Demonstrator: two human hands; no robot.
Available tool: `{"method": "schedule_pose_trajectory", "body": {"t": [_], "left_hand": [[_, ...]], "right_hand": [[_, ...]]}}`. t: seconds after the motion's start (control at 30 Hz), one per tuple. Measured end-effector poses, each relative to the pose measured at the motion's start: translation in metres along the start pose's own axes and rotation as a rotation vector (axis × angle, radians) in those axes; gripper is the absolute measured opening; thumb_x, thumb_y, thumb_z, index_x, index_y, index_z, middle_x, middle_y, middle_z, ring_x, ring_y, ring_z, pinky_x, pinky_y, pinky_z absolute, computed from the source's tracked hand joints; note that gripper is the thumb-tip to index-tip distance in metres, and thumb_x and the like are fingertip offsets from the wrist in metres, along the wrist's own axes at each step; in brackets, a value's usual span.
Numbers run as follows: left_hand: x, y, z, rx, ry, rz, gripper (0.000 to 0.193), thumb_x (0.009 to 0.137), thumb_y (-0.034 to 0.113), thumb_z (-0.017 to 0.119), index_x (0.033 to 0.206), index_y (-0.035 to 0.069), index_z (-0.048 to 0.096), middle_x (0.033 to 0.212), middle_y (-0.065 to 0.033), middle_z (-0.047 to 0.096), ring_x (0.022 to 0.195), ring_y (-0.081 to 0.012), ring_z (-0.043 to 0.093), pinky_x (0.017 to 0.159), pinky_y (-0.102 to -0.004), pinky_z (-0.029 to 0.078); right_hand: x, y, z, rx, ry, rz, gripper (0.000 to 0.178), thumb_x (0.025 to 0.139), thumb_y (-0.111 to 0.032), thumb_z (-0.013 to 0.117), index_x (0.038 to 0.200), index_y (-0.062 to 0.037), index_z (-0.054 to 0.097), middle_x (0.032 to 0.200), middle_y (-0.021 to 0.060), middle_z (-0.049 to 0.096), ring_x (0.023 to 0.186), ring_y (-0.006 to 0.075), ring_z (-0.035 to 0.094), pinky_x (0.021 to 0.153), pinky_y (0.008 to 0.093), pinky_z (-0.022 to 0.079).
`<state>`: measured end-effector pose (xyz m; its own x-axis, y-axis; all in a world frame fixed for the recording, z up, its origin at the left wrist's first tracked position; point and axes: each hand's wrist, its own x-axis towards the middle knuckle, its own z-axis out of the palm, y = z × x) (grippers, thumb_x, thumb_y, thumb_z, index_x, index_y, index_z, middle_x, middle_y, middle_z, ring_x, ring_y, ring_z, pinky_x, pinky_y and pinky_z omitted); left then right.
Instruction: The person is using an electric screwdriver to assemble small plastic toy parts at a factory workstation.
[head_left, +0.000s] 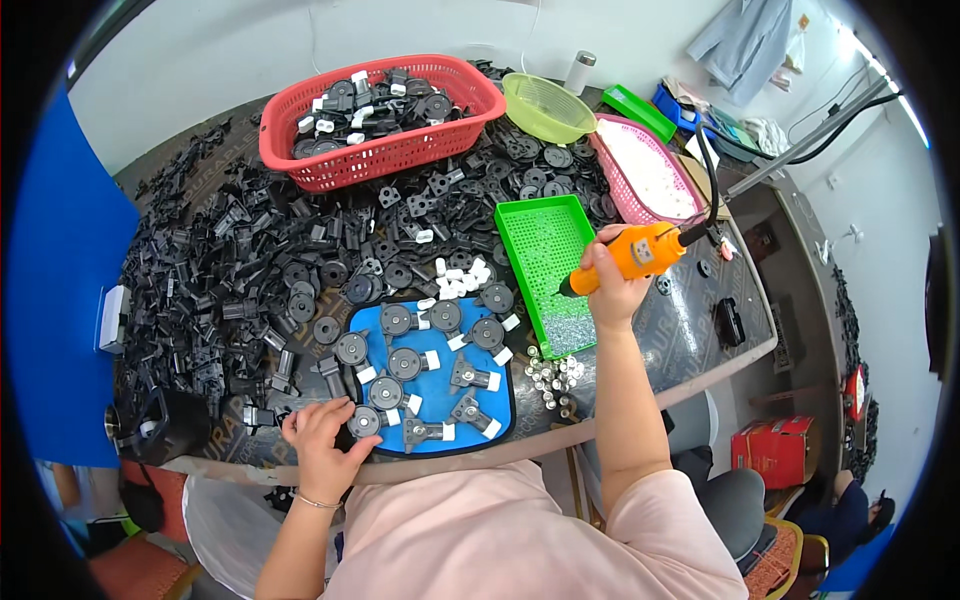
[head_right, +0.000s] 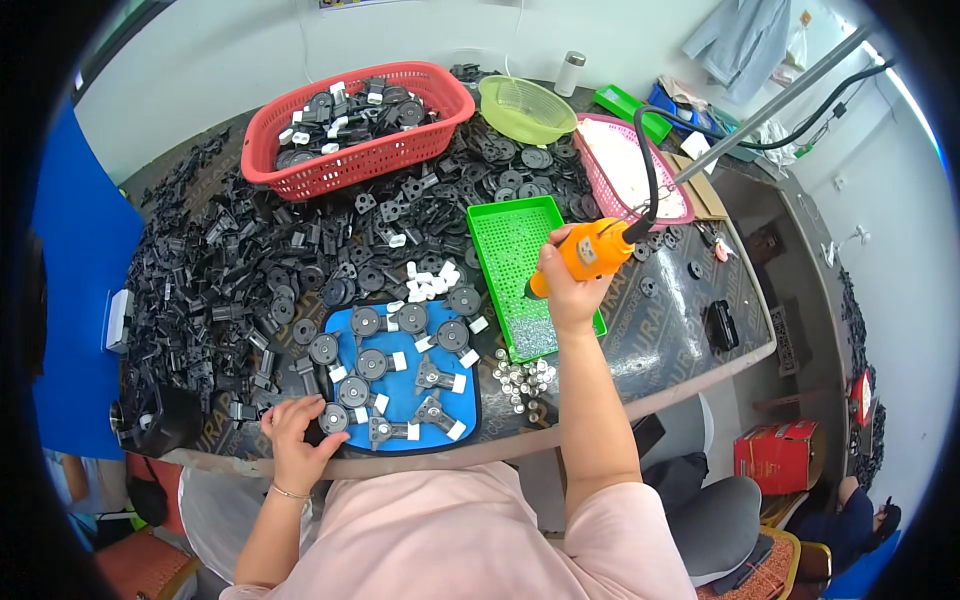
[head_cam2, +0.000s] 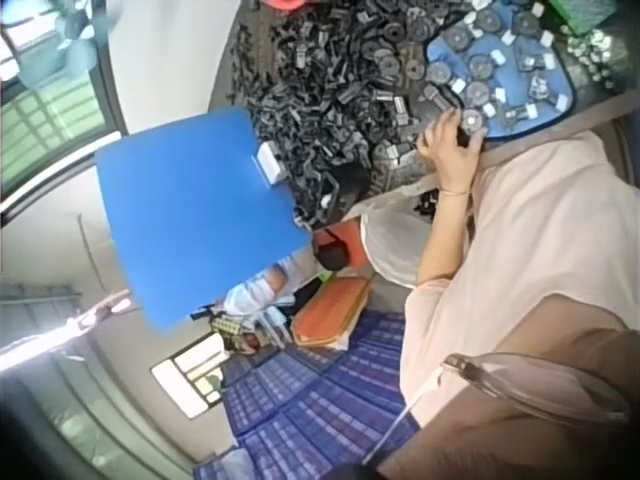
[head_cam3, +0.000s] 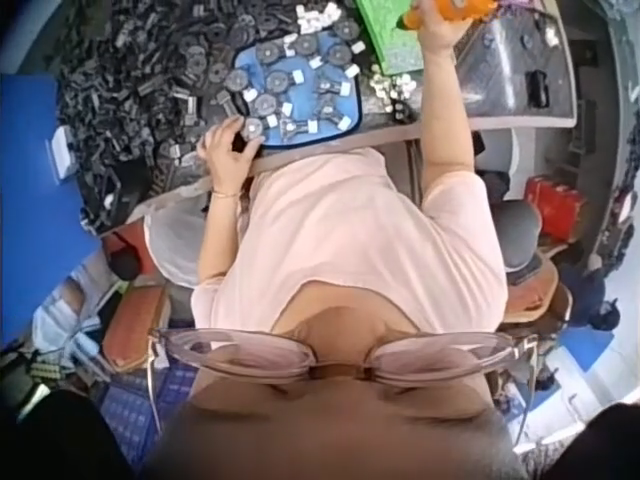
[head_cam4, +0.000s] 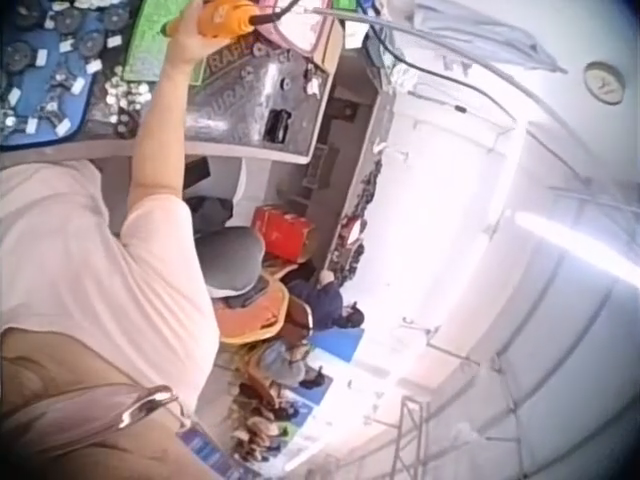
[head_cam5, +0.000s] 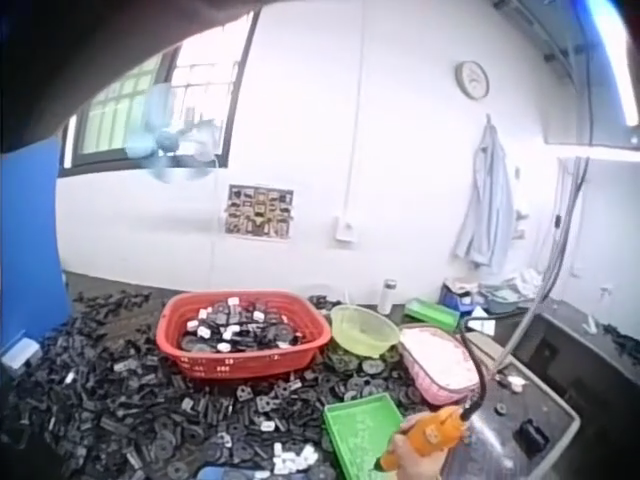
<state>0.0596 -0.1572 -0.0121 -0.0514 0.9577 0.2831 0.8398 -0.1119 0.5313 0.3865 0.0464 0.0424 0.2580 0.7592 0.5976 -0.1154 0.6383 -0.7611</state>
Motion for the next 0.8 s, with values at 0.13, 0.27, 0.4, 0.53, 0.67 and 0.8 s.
{"method": "schedule_pose_trajectory", "body": {"t": [0.13,0.27,0.4,0.53,0.67,0.8], "left_hand": [[0.0012,-0.001,-0.0006,0.01,-0.003,0.013,0.053,0.059,0.039,0.081,0.099,0.008,0.065,0.108,-0.0048,0.064,0.105,-0.0247,0.053,0.097,-0.0424,0.024],[0.0025,-0.0001,-0.0015,0.002,-0.008,0.01,0.053,0.061,0.041,0.08,0.099,0.008,0.064,0.108,-0.0053,0.064,0.104,-0.0244,0.053,0.096,-0.0417,0.024],[0.0046,0.0008,-0.0019,-0.004,-0.014,0.015,0.053,0.06,0.041,0.08,0.099,0.008,0.064,0.107,-0.0057,0.064,0.102,-0.0243,0.053,0.095,-0.0415,0.025],[0.0052,0.0012,0.0006,0.015,-0.011,0.027,0.053,0.06,0.041,0.081,0.098,0.008,0.064,0.107,-0.0052,0.064,0.102,-0.024,0.054,0.095,-0.0416,0.024],[0.0059,0.0023,0.0006,0.011,-0.015,0.034,0.053,0.058,0.041,0.081,0.099,0.009,0.064,0.106,-0.0048,0.064,0.102,-0.0234,0.054,0.096,-0.0429,0.024],[0.0068,0.0032,-0.0016,0.009,-0.037,0.019,0.053,0.059,0.042,0.08,0.1,0.012,0.066,0.106,-0.0041,0.064,0.101,-0.0234,0.053,0.097,-0.0446,0.023]], "right_hand": [[0.0,0.0052,-0.0031,0.003,-0.009,0.02,0.02,0.079,0.005,0.059,0.095,-0.0016,0.049,0.084,0.0081,0.053,0.06,0.0157,0.054,0.057,0.028,0.046],[-0.001,0.0042,0.0003,-0.014,-0.004,0.015,0.021,0.078,0.006,0.059,0.095,-0.0017,0.049,0.084,0.0081,0.054,0.061,0.0155,0.054,0.057,0.0275,0.046],[0.0006,0.0038,0.0045,-0.009,0.014,-0.003,0.022,0.077,0.006,0.059,0.095,-0.0019,0.048,0.084,0.0079,0.054,0.06,0.0153,0.055,0.056,0.0271,0.046],[0.0031,0.0052,0.0042,-0.035,0.006,0.006,0.023,0.077,0.007,0.059,0.094,-0.0023,0.048,0.082,0.0075,0.054,0.06,0.0151,0.054,0.056,0.0272,0.046],[0.0022,0.005,0.0009,-0.02,-0.005,0.044,0.023,0.077,0.007,0.059,0.094,-0.003,0.048,0.081,0.0067,0.053,0.059,0.0147,0.054,0.056,0.027,0.046],[0.0028,0.0044,0.0023,-0.017,-0.006,0.047,0.023,0.077,0.006,0.059,0.095,-0.0036,0.048,0.081,0.0062,0.053,0.06,0.0145,0.054,0.056,0.0272,0.046]]}}
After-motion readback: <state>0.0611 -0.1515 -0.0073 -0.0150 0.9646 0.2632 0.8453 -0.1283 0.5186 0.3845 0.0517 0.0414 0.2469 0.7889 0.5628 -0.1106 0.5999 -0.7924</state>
